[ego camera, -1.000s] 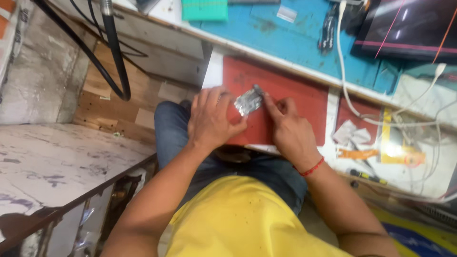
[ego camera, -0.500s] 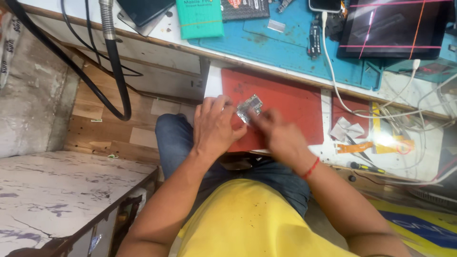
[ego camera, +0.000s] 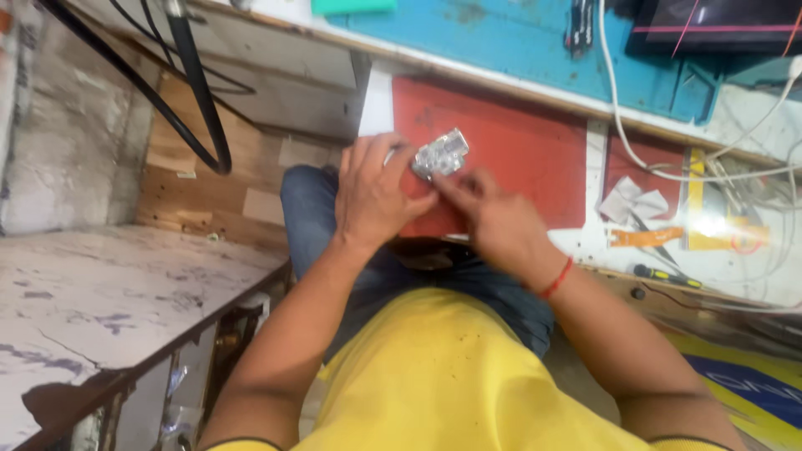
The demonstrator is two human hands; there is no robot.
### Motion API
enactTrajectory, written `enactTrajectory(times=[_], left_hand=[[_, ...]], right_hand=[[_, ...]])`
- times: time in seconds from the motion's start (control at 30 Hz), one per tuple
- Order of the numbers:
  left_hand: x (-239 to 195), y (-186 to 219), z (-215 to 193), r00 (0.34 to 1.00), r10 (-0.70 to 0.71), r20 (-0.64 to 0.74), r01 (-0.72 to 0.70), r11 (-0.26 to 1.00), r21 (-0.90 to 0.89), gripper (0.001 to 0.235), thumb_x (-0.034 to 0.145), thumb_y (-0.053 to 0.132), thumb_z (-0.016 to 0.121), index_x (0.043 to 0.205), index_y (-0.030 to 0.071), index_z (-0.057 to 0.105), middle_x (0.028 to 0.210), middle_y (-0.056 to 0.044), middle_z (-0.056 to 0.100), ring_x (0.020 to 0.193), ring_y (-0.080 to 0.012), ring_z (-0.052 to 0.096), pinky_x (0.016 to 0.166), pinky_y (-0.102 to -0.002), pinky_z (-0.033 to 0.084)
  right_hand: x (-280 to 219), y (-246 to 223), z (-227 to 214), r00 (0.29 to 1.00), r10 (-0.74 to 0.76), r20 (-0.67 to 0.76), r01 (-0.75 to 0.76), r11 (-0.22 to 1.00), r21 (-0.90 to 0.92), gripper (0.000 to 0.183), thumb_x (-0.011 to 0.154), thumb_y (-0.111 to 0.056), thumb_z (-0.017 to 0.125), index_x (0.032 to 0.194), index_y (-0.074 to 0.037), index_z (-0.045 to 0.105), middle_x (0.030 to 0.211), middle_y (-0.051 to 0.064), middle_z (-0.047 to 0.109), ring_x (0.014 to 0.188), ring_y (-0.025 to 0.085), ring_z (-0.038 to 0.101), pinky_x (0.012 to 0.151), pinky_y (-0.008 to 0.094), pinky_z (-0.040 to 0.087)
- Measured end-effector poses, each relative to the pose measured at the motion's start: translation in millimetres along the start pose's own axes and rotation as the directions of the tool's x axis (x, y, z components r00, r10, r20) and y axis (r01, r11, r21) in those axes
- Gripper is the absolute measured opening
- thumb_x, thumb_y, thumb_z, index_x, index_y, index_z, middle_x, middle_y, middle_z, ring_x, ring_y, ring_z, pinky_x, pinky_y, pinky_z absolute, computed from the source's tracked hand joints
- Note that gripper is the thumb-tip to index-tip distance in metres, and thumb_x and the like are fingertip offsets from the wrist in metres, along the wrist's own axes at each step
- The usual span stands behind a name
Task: The person uses a small brush to clean a small electronic component placed on a red mat. They repeatedly brush the surface and edges of the component, occasionally lifting and rotating it to access different sides.
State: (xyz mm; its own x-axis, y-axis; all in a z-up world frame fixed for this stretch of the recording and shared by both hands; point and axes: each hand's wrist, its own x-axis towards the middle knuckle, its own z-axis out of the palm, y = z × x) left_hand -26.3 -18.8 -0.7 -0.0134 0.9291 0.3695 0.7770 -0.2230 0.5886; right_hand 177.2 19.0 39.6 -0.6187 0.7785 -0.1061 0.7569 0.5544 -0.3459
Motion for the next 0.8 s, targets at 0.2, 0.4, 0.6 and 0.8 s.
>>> enactTrajectory(times=[0.2,0.4,0.6,0.8], left_hand=[[-12,-1,8,0.999,0.022,-0.045,-0.024,0.999,-0.033,0.043,0.074,0.024,0.092,0.107,0.007,0.072,0.115,-0.005,0.064,0.113,-0.0274,0.060,0.097,-0.043,0.047],[-5,-4,5,0.999,-0.048,0.012,0.048,0.999,-0.025,0.040,0.069,0.028,0.091,0.100,0.010,0.072,0.110,-0.003,0.065,0.104,-0.0265,0.060,0.086,-0.043,0.046],[10,1,1,0.996,-0.064,0.059,0.062,0.997,0.042,0.040,0.069,0.031,0.090,0.097,0.012,0.068,0.109,-0.005,0.062,0.105,-0.0292,0.057,0.085,-0.046,0.044],[-7,-5,4,1.000,-0.011,-0.002,0.011,1.000,-0.020,0.051,0.072,0.029,0.088,0.112,0.006,0.069,0.116,-0.008,0.062,0.111,-0.0304,0.057,0.094,-0.046,0.045]], right_hand=[[-15,14,14,0.999,0.042,-0.010,-0.041,0.999,0.023,0.063,0.088,-0.002,0.050,0.150,-0.018,0.053,0.112,0.015,0.062,0.073,0.040,0.067,0.060,0.050,0.055],[-12,10,14,0.993,0.121,0.003,-0.121,0.992,0.041,0.065,0.089,-0.003,0.049,0.152,-0.019,0.050,0.117,0.018,0.061,0.072,0.041,0.067,0.065,0.051,0.056],[-2,7,6,0.990,0.136,-0.042,-0.134,0.990,0.045,0.064,0.087,-0.012,0.055,0.151,-0.020,0.051,0.118,0.017,0.062,0.076,0.042,0.067,0.065,0.051,0.056],[-4,4,14,0.994,0.106,0.004,-0.106,0.990,0.098,0.063,0.089,0.001,0.050,0.147,-0.022,0.056,0.118,0.015,0.064,0.078,0.041,0.069,0.067,0.051,0.056]])
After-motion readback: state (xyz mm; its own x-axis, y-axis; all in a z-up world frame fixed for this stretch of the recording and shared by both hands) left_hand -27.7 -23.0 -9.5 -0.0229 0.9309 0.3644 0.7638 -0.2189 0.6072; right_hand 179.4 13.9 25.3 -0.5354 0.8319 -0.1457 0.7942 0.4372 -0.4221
